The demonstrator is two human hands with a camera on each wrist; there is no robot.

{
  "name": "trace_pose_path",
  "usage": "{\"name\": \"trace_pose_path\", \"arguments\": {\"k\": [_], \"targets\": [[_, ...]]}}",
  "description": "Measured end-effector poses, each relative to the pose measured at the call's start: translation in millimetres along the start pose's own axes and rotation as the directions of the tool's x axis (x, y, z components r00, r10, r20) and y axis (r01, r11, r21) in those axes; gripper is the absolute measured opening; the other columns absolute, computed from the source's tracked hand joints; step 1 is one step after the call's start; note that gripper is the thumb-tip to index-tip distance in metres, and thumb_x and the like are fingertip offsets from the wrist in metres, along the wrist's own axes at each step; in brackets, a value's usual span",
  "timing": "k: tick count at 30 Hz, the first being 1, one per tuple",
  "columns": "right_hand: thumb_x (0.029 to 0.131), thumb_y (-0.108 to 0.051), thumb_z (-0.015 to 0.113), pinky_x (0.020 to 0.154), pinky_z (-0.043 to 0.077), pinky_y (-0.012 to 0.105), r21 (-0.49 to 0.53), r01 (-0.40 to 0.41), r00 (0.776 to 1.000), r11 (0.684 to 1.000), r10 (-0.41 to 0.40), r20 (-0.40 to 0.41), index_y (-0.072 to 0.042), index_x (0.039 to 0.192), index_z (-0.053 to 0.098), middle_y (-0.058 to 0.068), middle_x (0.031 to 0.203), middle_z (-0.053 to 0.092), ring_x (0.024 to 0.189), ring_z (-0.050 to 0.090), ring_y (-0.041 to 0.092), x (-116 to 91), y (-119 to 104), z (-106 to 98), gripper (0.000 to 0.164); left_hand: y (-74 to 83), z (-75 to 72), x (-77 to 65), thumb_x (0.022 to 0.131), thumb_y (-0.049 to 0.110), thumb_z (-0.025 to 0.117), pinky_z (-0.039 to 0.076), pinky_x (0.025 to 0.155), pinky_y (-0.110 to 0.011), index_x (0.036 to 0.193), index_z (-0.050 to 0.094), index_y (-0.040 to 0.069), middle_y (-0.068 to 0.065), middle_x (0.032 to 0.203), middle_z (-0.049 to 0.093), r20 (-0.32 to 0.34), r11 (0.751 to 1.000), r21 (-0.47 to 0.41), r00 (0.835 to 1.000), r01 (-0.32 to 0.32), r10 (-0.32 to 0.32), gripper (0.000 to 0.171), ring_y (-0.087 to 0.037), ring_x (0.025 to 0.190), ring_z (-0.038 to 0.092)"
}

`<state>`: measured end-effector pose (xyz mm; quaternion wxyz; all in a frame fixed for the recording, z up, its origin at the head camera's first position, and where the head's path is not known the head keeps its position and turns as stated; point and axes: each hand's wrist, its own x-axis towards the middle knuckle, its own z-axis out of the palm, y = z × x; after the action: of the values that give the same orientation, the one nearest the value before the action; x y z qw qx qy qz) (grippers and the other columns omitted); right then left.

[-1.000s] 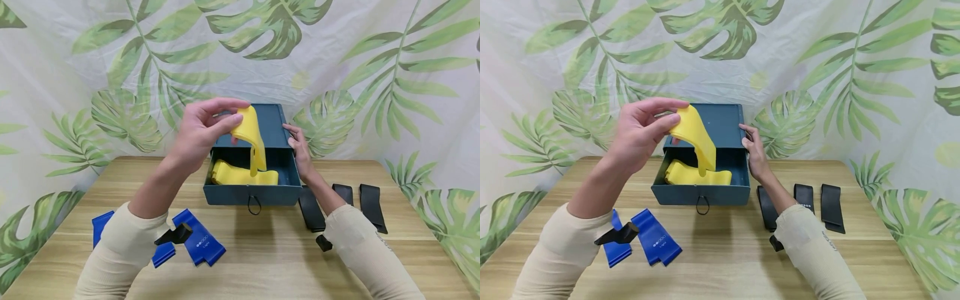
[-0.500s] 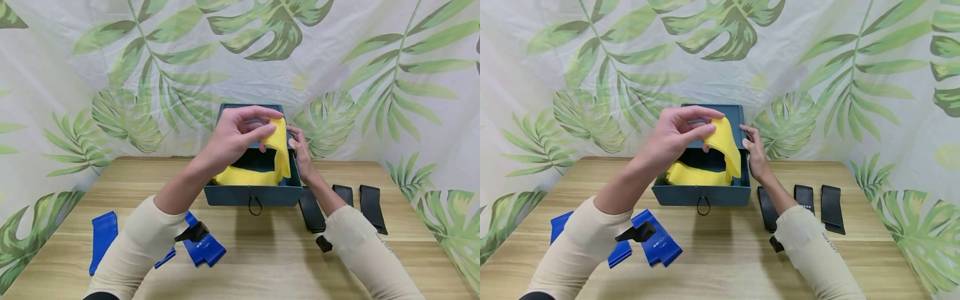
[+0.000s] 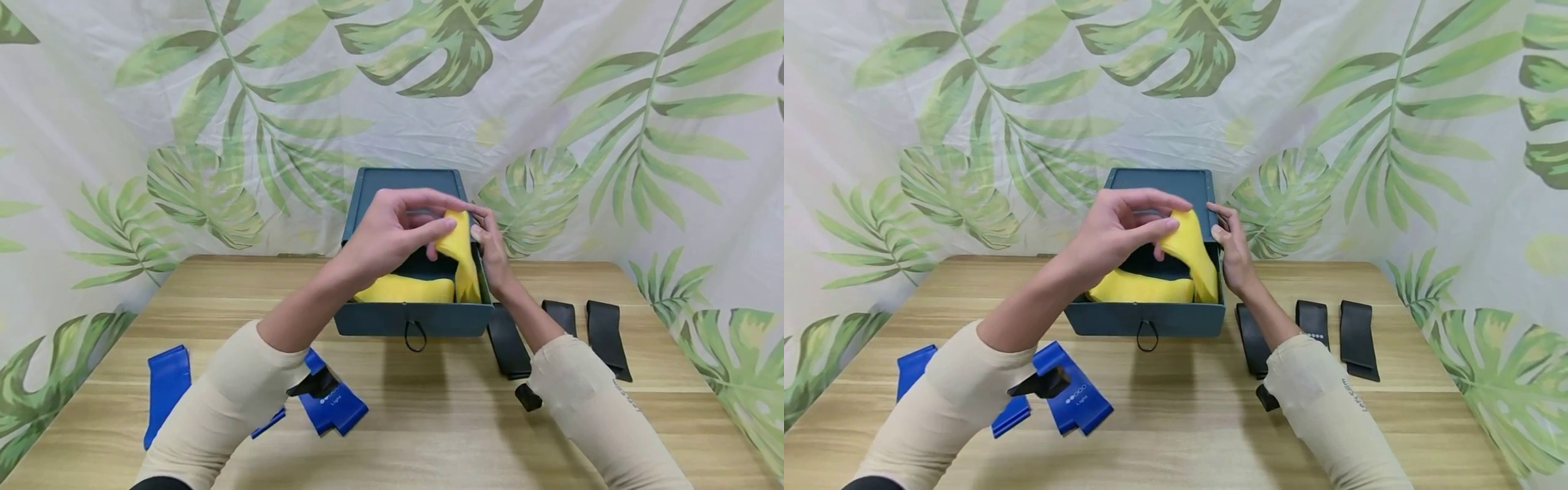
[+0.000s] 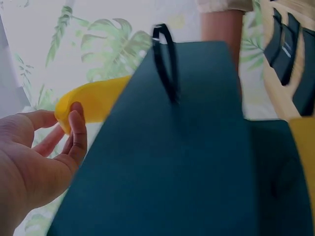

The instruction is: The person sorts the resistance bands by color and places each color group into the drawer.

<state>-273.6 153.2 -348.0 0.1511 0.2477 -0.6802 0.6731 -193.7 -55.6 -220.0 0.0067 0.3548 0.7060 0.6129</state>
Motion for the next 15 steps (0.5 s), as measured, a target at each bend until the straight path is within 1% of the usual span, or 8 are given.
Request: {"name": "trace_pose_path", "arguments": {"k": [1, 2, 4, 7, 9, 11, 15], "targets": [[0.1, -0.024, 0.037, 0.118, 0.028, 0.043, -0.005, -0.01, 1.0, 1.0, 0.01, -0.003, 0.007, 0.146, 0.038, 0.022, 0.154, 0.038, 0.142, 0.037, 0.027, 0.0, -0.7, 0.8, 0.056, -2.4, -4.0, -3.8, 0.101, 0.001, 0.063, 0.059, 0.075, -0.039, 0.125, 0.069, -0.006, -0.017, 0.115, 0.071, -0.001, 0.999, 0.019, 1.0, 0.029, -0.029, 0.026, -0.022, 0.063, 0.063], [0.1, -0.023, 0.037, 0.122, 0.021, 0.048, -0.011, -0.012, 1.0, 1.0, 0.012, -0.006, 0.008, 0.147, 0.037, 0.023, 0.159, 0.033, 0.149, 0.029, 0.03, 0.2, -1.1, 1.4, 0.057, -4.8, -8.3, -7.9, 0.101, 0.002, 0.063, 0.06, 0.078, -0.039, 0.125, 0.07, -0.005, -0.016, 0.114, 0.072, -0.002, 0.998, 0.037, 0.998, 0.058, -0.058, 0.026, -0.023, 0.063, 0.064], [0.1, -0.023, 0.037, 0.124, 0.015, 0.055, -0.026, -0.02, 1.0, 0.999, 0.02, -0.01, 0.009, 0.148, 0.038, 0.024, 0.162, 0.029, 0.153, 0.022, 0.036, 0.6, -1.9, 2.0, 0.058, -9.7, -17.3, -16.2, 0.101, 0.003, 0.064, 0.059, 0.082, -0.04, 0.125, 0.071, -0.004, -0.016, 0.112, 0.072, -0.008, 0.992, 0.06, 0.994, 0.113, -0.113, 0.025, -0.027, 0.064, 0.065], [0.1, -0.023, 0.037, 0.124, 0.014, 0.058, -0.031, -0.019, 1.0, 0.999, 0.019, -0.019, 0.01, 0.147, 0.038, 0.024, 0.162, 0.029, 0.153, 0.021, 0.038, 1.0, -2.3, 2.4, 0.057, -17.0, -30.4, -27.5, 0.101, 0.004, 0.065, 0.06, 0.08, -0.038, 0.124, 0.071, -0.003, -0.015, 0.114, 0.072, -0.024, 0.982, 0.082, 0.986, 0.169, -0.168, 0.025, -0.033, 0.067, 0.064], [0.1, -0.023, 0.036, 0.124, 0.014, 0.057, -0.034, -0.015, 1.0, 0.999, 0.014, -0.021, 0.01, 0.148, 0.038, 0.024, 0.162, 0.029, 0.153, 0.021, 0.038, 1.1, -2.6, 2.3, 0.058, -21.0, -37.5, -33.4, 0.101, 0.004, 0.066, 0.059, 0.075, -0.037, 0.124, 0.071, -0.003, -0.015, 0.113, 0.071, -0.036, 0.975, 0.097, 0.98, 0.199, -0.196, 0.025, -0.035, 0.068, 0.064], [0.1, -0.023, 0.036, 0.124, 0.013, 0.057, -0.038, -0.012, 1.0, 0.999, 0.011, -0.023, 0.01, 0.147, 0.038, 0.024, 0.162, 0.029, 0.153, 0.021, 0.038, 0.7, -2.0, 2.2, 0.058, -24.7, -43.3, -38.4, 0.1, 0.003, 0.066, 0.059, 0.07, -0.034, 0.124, 0.071, -0.004, -0.016, 0.11, 0.07, -0.047, 0.968, 0.116, 0.975, 0.223, -0.218, 0.025, -0.031, 0.068, 0.065], [0.099, -0.025, 0.036, 0.124, 0.013, 0.058, -0.04, -0.022, 1.0, 0.999, 0.021, -0.021, 0.009, 0.148, 0.038, 0.023, 0.163, 0.027, 0.153, 0.021, 0.038, -0.8, -0.7, 2.1, 0.059, -29.9, -51.3, -45.6, 0.099, 0.0, 0.067, 0.059, 0.067, -0.03, 0.123, 0.07, -0.007, -0.019, 0.105, 0.072, -0.055, 0.953, 0.151, 0.965, 0.262, -0.256, 0.026, -0.023, 0.067, 0.067]]}}
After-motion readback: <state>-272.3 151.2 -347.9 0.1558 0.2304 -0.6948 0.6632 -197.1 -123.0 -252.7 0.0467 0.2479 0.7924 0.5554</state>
